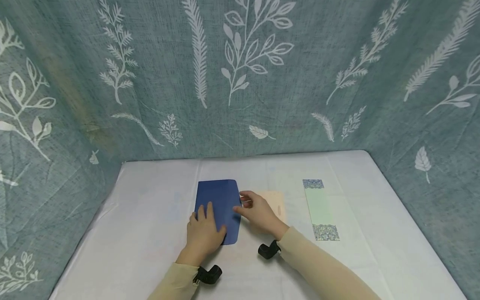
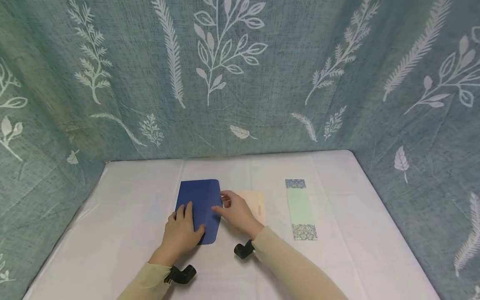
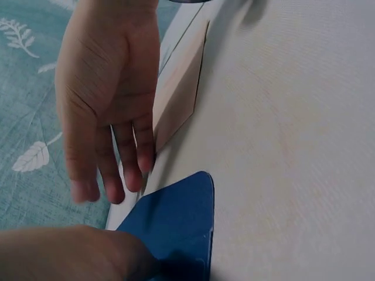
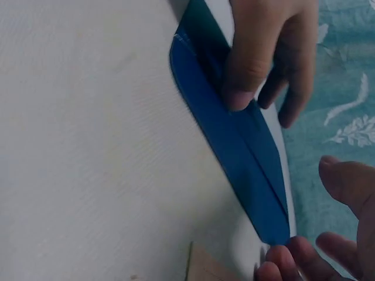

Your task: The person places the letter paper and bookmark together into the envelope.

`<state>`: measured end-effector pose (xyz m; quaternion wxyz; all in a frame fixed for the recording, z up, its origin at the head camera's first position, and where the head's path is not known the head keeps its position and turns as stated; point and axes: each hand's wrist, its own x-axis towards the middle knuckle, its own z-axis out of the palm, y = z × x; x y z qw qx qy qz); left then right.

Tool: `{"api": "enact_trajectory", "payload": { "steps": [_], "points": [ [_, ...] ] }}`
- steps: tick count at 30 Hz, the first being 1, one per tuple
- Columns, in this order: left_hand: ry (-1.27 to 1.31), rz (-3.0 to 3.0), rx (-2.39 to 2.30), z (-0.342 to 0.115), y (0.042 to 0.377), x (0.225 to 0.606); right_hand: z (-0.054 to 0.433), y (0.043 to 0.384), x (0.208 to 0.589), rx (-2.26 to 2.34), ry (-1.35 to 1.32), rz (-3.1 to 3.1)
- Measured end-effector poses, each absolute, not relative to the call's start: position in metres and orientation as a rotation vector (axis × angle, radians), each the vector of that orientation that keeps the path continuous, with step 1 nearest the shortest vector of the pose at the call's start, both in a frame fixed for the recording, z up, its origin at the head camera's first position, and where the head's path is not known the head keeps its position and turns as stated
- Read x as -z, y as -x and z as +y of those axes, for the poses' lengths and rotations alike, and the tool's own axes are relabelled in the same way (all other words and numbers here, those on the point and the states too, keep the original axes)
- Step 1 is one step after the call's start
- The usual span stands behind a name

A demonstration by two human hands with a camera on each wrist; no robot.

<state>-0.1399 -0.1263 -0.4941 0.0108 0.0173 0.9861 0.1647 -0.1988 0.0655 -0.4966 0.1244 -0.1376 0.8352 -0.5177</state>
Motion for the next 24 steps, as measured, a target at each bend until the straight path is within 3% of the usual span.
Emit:
{"api": "enact_trajectory", "payload": {
  "steps": [14, 24],
  "points": [
    [-0.05, 3.14, -0.559, -0.122, 0.144, 0.489, 0.053, 0.205, 0.501, 1.179, 0.623, 2.634],
    [-0.066, 3.145, -0.613, -0.124, 0.141, 0.488, 0.046, 0.203, 0.503, 1.138, 0.631, 2.673]
  ]
}}
